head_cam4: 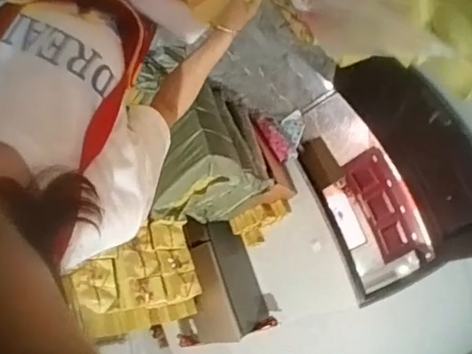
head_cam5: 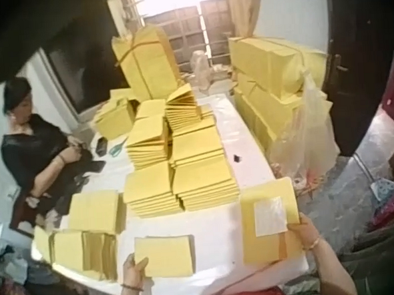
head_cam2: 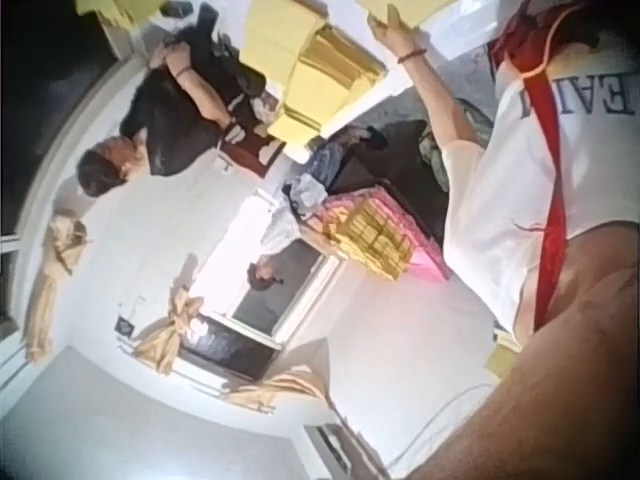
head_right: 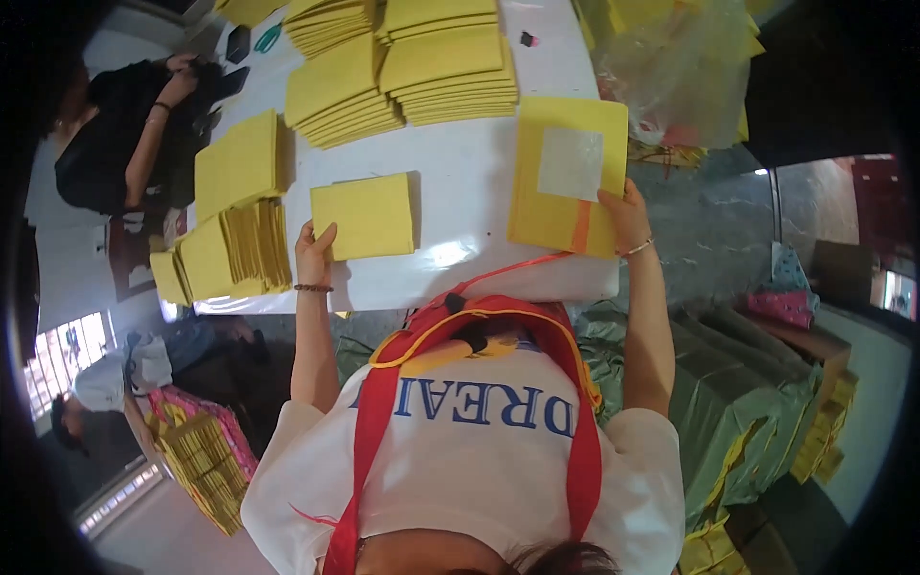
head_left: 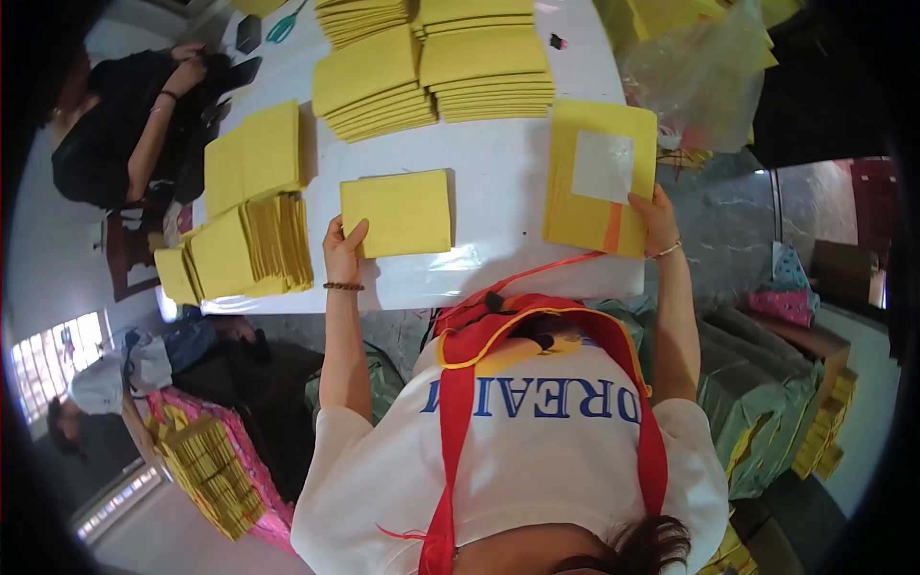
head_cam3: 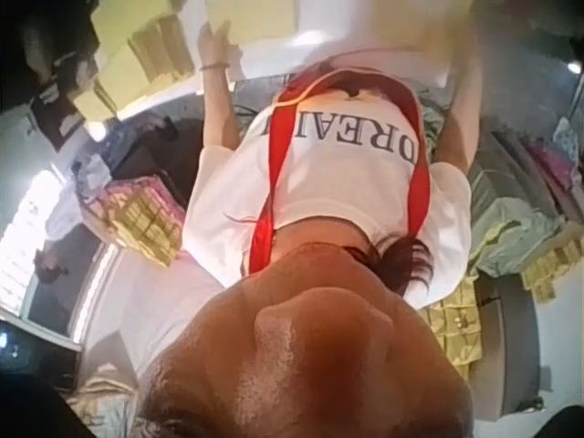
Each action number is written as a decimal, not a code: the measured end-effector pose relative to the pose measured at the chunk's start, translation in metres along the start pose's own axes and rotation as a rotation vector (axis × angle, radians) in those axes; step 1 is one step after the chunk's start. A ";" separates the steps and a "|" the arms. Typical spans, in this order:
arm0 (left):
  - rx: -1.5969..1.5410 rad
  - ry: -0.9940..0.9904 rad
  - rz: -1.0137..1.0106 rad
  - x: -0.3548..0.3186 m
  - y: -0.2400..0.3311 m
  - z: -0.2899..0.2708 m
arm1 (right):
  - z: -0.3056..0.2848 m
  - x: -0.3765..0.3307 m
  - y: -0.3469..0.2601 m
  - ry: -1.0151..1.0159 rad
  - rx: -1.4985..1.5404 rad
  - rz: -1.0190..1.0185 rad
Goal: Counting and bundling stacks of yellow paper with silver foil.
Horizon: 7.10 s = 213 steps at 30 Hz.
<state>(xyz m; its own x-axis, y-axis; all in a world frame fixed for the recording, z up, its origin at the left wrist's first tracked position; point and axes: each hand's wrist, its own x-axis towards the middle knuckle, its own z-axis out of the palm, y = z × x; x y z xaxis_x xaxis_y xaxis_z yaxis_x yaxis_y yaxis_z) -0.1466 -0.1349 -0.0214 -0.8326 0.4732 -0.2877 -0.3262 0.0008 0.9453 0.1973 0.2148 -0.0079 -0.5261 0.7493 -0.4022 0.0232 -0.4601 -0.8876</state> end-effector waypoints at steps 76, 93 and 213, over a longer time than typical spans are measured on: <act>0.151 -0.709 -0.357 -0.045 -0.027 0.198 | -0.028 0.110 -0.018 -0.077 -0.400 -0.258; 0.152 -0.584 -0.308 -0.065 -0.033 0.184 | -0.010 0.118 -0.043 0.016 -0.652 -0.093; 0.457 -0.727 0.578 0.103 -0.035 0.628 | -0.073 0.127 -0.116 0.478 -0.396 -0.585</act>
<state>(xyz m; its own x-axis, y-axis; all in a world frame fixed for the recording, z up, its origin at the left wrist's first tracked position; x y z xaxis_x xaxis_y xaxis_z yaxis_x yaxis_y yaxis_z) 0.0601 0.4671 0.0120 -0.2876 0.9253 0.2473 0.3650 -0.1329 0.9215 0.1902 0.3977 0.0273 -0.1325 0.9759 0.1734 0.2023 0.1978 -0.9591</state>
